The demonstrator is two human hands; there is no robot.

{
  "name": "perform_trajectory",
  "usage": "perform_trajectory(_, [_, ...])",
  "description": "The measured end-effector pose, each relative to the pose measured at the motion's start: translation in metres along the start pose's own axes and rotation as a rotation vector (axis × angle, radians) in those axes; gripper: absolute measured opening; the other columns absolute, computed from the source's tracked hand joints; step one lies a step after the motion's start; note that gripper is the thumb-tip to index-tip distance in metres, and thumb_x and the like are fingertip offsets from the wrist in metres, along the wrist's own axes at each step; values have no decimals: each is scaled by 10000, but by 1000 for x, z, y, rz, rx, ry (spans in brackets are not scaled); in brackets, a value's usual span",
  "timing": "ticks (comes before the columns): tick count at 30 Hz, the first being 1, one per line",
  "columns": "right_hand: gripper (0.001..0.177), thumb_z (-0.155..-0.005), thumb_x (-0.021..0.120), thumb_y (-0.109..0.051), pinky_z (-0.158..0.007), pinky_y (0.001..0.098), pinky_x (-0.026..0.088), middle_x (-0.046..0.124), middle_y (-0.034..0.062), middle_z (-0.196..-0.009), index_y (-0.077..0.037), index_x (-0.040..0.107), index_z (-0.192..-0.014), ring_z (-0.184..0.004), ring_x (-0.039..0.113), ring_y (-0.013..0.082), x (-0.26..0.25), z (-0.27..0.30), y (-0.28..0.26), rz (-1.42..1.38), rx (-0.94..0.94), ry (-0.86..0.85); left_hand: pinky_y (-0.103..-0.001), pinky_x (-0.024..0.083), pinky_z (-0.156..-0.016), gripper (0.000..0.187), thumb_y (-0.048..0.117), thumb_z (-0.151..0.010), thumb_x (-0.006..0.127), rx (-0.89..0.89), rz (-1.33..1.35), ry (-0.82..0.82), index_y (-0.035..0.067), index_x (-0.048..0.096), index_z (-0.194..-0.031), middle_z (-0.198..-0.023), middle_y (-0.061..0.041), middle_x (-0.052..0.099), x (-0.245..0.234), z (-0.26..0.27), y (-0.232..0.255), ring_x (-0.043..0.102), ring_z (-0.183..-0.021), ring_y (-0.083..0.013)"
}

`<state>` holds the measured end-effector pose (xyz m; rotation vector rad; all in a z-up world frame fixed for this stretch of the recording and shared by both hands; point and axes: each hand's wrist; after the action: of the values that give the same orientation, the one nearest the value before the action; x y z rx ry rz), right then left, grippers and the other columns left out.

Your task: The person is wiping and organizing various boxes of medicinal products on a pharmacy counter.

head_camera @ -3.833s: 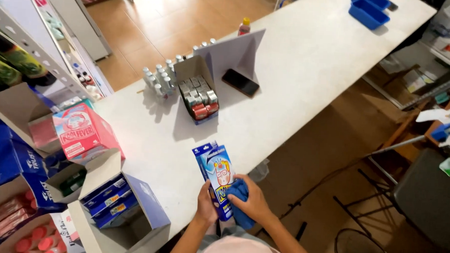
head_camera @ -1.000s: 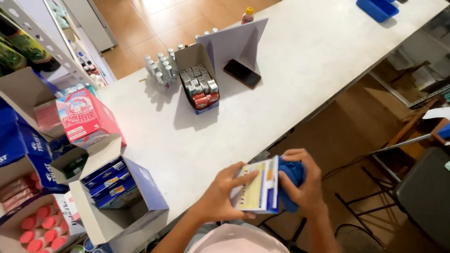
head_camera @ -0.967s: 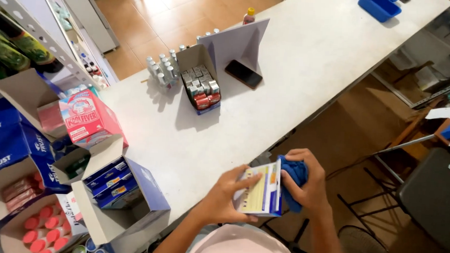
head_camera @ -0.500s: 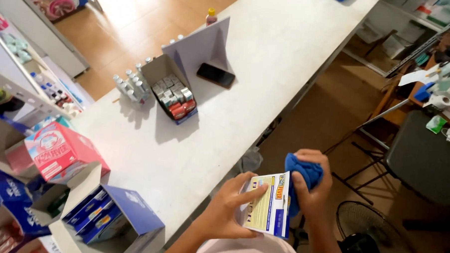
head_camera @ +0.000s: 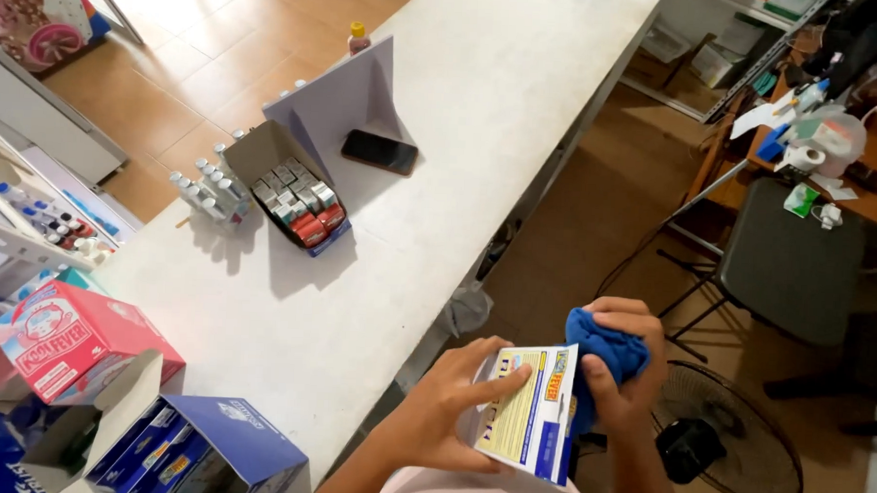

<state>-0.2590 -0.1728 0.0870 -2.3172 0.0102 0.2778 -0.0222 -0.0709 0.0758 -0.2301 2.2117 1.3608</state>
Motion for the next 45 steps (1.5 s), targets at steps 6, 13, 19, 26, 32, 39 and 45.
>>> perform_trajectory(6, [391,-929,708,-310,-854,340,566,623,180,-1190,-79,566,-1209,-978,651,208,15,22,-13,-56,-77,63,-527,412,-1143,995,517,-648,933,-114,0,104,205,588,-1527,-1583,-270,453,-1,-14,0,500,-1422,-460])
perform_trajectory(13, [360,-830,710,-281,-778,317,613,670,167,-1075,-100,615,-1126,-906,722,212,-14,15,-12,90,-56,-193,-522,419,-1116,1027,517,-619,935,-205,-42,47,200,580,-1529,-1559,-297,448,0,-16,-8,498,-1381,-465])
perform_trajectory(19, [340,-851,706,-321,-727,332,592,690,157,-1072,-114,636,-1111,-860,714,179,-27,11,14,29,17,-90,-524,336,-1206,1088,642,-694,843,-182,187,-176,131,550,-1608,-1629,-323,410,15,-9,-15,422,-1497,-469])
perform_trajectory(26, [464,-902,731,-407,-845,337,547,637,174,-1142,-75,582,-1191,-968,637,195,12,36,23,-196,34,41,-445,490,-1077,847,545,-861,703,-501,1187,73,17,490,-1488,-1445,-242,580,41,-11,-41,594,-1283,-341])
perform_trajectory(32, [444,-893,733,-384,-861,356,537,634,174,-1103,-67,575,-1161,-958,622,193,26,72,32,-145,95,19,-389,628,-852,723,561,-923,499,-808,1535,423,25,524,-1409,-1238,-215,719,27,-26,-29,747,-1005,-276])
perform_trajectory(39, [438,-911,711,-432,-833,327,539,612,115,-1137,-111,561,-1168,-937,596,155,12,26,37,-92,85,349,-327,623,-836,636,317,-880,734,-674,1442,35,-56,543,-1358,-1199,-208,713,49,-16,-50,740,-967,-212])
perform_trajectory(45, [426,-913,728,-416,-985,366,494,615,128,-1148,-104,582,-1162,-1060,595,194,36,37,28,-136,101,181,-356,648,-775,563,257,-809,698,-773,1515,374,-81,590,-1247,-1061,-206,747,37,-31,-58,765,-856,-243])
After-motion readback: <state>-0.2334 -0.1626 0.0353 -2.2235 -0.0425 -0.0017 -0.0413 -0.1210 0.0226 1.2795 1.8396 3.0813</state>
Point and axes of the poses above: each hand's wrist, its own z-axis away from the middle knuckle, its own x-axis out of the palm, y = z × x
